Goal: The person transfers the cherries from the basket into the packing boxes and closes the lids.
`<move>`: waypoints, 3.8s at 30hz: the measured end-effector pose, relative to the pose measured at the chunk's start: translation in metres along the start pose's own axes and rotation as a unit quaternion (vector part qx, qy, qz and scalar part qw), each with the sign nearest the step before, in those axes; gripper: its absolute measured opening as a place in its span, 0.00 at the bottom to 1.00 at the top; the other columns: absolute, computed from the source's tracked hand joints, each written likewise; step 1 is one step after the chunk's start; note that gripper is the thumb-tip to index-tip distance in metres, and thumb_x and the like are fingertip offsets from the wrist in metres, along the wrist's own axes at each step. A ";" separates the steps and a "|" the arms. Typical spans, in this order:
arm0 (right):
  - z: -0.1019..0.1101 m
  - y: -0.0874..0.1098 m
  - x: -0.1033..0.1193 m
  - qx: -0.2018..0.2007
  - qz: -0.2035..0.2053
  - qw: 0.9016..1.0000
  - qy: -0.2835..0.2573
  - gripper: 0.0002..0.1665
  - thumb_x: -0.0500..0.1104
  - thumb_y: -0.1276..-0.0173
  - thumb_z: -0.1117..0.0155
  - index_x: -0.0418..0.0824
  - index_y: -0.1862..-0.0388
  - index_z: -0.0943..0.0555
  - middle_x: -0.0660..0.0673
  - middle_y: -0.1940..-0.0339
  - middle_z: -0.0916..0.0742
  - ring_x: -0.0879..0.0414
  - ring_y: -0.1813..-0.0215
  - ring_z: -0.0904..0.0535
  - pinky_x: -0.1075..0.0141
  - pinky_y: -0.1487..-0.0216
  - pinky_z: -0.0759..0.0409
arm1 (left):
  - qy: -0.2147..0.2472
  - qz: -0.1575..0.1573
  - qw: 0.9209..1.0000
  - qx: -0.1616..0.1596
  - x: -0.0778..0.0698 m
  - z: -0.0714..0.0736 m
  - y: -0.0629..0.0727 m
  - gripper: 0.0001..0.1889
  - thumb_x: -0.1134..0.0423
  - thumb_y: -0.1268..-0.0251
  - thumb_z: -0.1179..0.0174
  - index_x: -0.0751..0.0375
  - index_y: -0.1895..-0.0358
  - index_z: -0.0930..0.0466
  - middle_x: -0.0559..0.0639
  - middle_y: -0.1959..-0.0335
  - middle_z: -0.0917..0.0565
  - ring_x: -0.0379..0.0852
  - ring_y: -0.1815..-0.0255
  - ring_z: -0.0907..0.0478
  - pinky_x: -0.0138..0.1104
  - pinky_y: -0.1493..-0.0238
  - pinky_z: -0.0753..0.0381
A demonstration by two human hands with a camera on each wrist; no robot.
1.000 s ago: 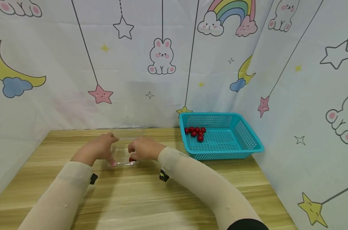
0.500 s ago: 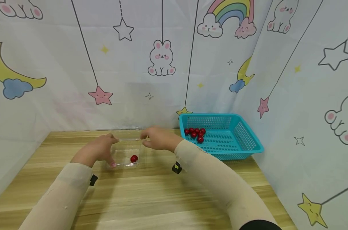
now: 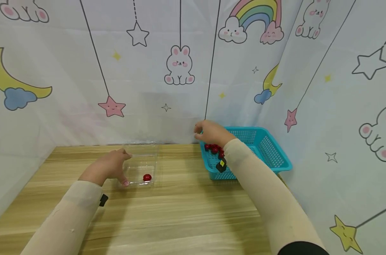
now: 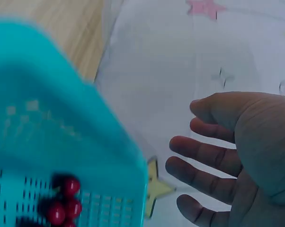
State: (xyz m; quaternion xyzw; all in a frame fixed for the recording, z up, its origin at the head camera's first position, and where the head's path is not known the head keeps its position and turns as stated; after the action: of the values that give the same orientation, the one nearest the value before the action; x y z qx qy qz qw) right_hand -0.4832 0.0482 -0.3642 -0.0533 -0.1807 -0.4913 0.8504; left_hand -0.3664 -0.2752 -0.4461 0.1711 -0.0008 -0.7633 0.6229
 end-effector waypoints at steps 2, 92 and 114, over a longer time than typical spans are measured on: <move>0.005 -0.003 -0.020 -0.003 -0.014 1.000 0.002 0.21 0.49 0.12 0.34 0.40 0.29 0.14 0.39 0.28 0.11 0.42 0.28 0.13 0.45 0.26 0.13 | -0.001 -0.001 1.000 -0.001 0.000 0.000 0.000 0.63 0.50 0.61 0.04 0.73 0.18 0.26 0.76 0.22 0.25 0.80 0.24 0.24 0.73 0.27 0.20; 0.037 0.001 0.031 -0.034 0.005 0.998 0.050 0.06 0.44 0.21 0.28 0.42 0.55 0.11 0.45 0.54 0.09 0.50 0.56 0.18 0.56 0.50 0.14 | -0.005 0.008 1.000 0.005 -0.003 -0.001 0.000 0.64 0.47 0.60 0.05 0.72 0.17 0.27 0.74 0.20 0.26 0.79 0.23 0.24 0.73 0.27 0.20; -0.106 -0.011 0.159 0.018 0.191 0.979 0.066 0.05 0.44 0.15 0.30 0.45 0.51 0.10 0.52 0.56 0.10 0.60 0.58 0.18 0.71 0.55 0.17 | -0.004 0.009 1.000 0.014 -0.001 -0.003 -0.003 0.65 0.46 0.61 0.05 0.72 0.17 0.28 0.74 0.19 0.27 0.79 0.22 0.26 0.72 0.26 0.20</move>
State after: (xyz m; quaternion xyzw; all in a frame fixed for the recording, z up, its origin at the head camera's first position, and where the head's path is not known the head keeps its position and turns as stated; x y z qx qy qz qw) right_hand -0.3941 -0.1153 -0.4062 -0.0391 -0.1193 -0.3186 0.9395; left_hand -0.3681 -0.2733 -0.4489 0.1764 -0.0155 -0.7582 0.6275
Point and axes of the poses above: each hand's wrist, its own y-axis away from the middle knuckle, its own z-axis out of the back of the hand, x = y × z, the point moved 9 cm from there along -y, towards the middle knuckle
